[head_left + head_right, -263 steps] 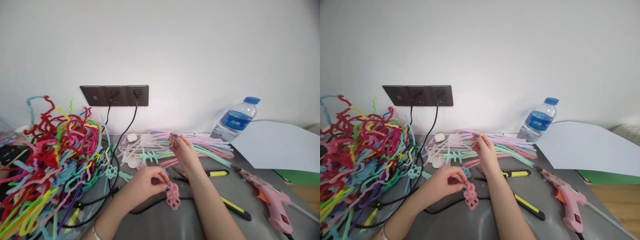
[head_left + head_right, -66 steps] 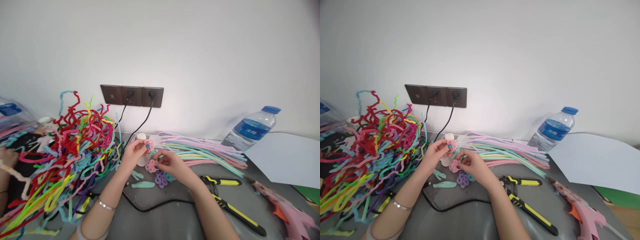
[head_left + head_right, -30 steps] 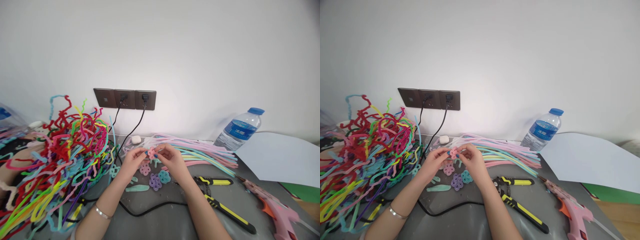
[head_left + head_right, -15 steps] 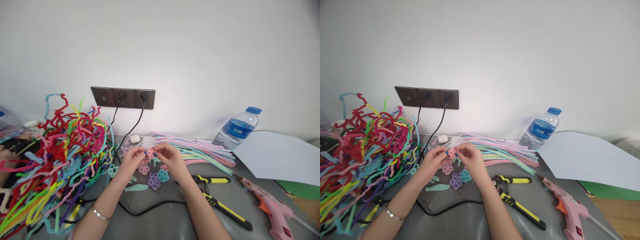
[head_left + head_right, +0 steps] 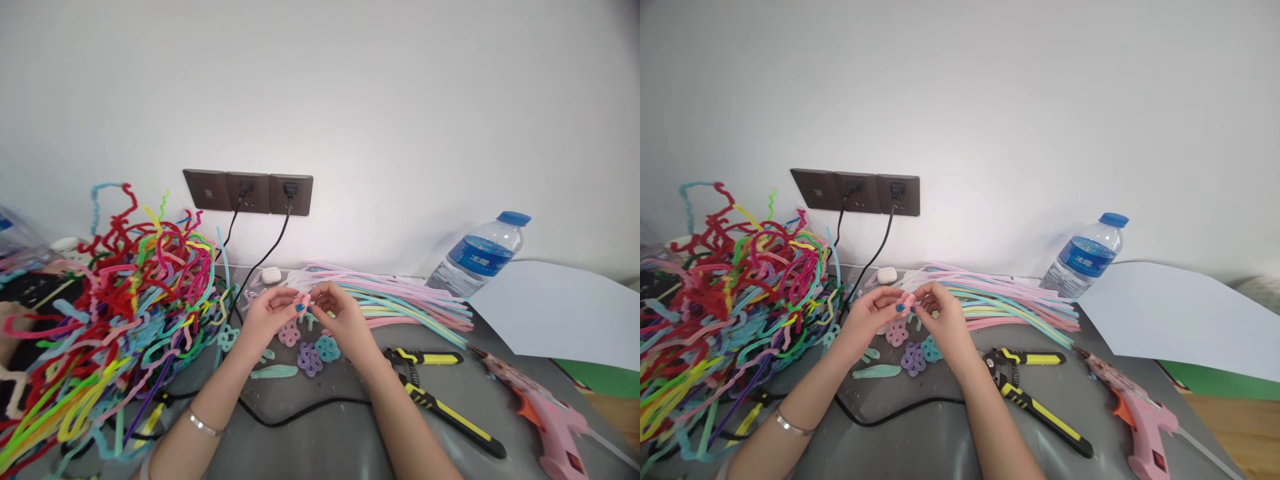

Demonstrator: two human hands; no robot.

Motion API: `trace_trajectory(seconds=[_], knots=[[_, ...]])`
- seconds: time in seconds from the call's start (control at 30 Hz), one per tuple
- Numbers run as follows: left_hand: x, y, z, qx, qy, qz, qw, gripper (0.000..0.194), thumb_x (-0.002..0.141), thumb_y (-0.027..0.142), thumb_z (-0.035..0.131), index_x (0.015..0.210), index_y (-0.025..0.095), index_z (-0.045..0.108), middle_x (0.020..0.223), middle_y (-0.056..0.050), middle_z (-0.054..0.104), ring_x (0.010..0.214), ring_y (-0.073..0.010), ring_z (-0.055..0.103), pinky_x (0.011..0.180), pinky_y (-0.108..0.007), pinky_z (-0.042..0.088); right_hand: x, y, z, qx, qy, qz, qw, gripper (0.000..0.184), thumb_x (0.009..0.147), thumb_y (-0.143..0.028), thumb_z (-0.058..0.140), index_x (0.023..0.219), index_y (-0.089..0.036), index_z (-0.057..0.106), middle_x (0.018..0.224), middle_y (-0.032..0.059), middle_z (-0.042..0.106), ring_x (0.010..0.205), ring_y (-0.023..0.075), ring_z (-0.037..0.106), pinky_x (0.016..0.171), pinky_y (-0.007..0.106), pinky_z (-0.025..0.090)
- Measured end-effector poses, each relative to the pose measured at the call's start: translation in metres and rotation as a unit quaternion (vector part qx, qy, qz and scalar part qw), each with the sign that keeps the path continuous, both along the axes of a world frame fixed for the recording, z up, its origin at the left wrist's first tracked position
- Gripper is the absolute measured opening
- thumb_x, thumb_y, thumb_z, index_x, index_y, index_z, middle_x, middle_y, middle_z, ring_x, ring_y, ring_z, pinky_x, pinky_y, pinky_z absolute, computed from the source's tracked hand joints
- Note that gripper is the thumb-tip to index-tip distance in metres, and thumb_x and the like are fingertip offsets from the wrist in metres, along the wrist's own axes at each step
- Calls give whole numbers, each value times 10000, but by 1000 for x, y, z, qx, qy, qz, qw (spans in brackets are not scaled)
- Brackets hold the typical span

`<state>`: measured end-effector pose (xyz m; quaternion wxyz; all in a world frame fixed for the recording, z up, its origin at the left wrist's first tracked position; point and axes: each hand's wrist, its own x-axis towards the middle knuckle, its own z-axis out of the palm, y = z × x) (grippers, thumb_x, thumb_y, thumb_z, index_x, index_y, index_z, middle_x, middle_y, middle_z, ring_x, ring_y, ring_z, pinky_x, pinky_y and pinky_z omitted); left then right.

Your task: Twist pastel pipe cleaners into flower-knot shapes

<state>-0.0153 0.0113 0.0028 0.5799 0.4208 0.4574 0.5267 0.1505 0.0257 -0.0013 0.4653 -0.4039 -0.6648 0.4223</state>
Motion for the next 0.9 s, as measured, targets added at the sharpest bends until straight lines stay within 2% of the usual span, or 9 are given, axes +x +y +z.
trace_trajectory(seconds=[0.1,0.17,0.3,0.4,0.57,0.73,0.9], knots=[[0,2,-1,39,53,-2,998,328,571,302,862,816,148,707,850,-78,751,846,-223,707,772,-315,572,-2,-1,-1,25,-25,-4,999,63,796,-175,570,849,-208,585,818,28,613,694,162,572,601,269,439],[1,2,-2,39,58,8,998,319,541,262,869,790,152,703,824,-57,741,837,-213,696,758,-299,566,-2,-1,0,44,-42,-3,998,88,784,-149,564,840,-205,604,822,26,608,682,154,560,589,263,425],[2,1,-4,-38,-41,22,998,328,573,282,865,823,150,698,810,-38,728,779,-171,680,707,-266,562,0,-1,0,33,-16,-2,999,113,811,-208,580,911,-204,631,856,40,625,692,159,571,608,274,452],[2,1,-5,-89,-117,31,989,384,552,238,886,864,150,681,822,-42,737,749,-148,678,678,-244,557,5,3,-3,8,30,-36,999,166,824,-274,570,967,-200,613,846,41,625,653,152,565,600,279,462],[2,3,-6,-106,-150,32,983,443,531,190,897,898,153,651,808,-41,740,723,-139,676,655,-235,550,12,9,-8,-1,66,-68,995,181,806,-307,565,943,-196,602,901,50,637,614,131,545,587,275,465],[2,2,-8,-89,-130,26,987,427,522,235,904,833,152,624,765,-19,717,706,-128,660,664,-231,535,7,4,-6,-6,37,-21,999,155,842,-322,568,923,-200,618,803,29,617,621,144,545,579,273,451],[0,3,-12,-5,-51,14,999,347,556,238,880,785,156,632,729,9,685,710,-113,633,668,-199,504,0,-1,-2,-33,0,22,999,164,833,-360,612,827,-196,610,727,11,594,600,141,523,525,248,415]])
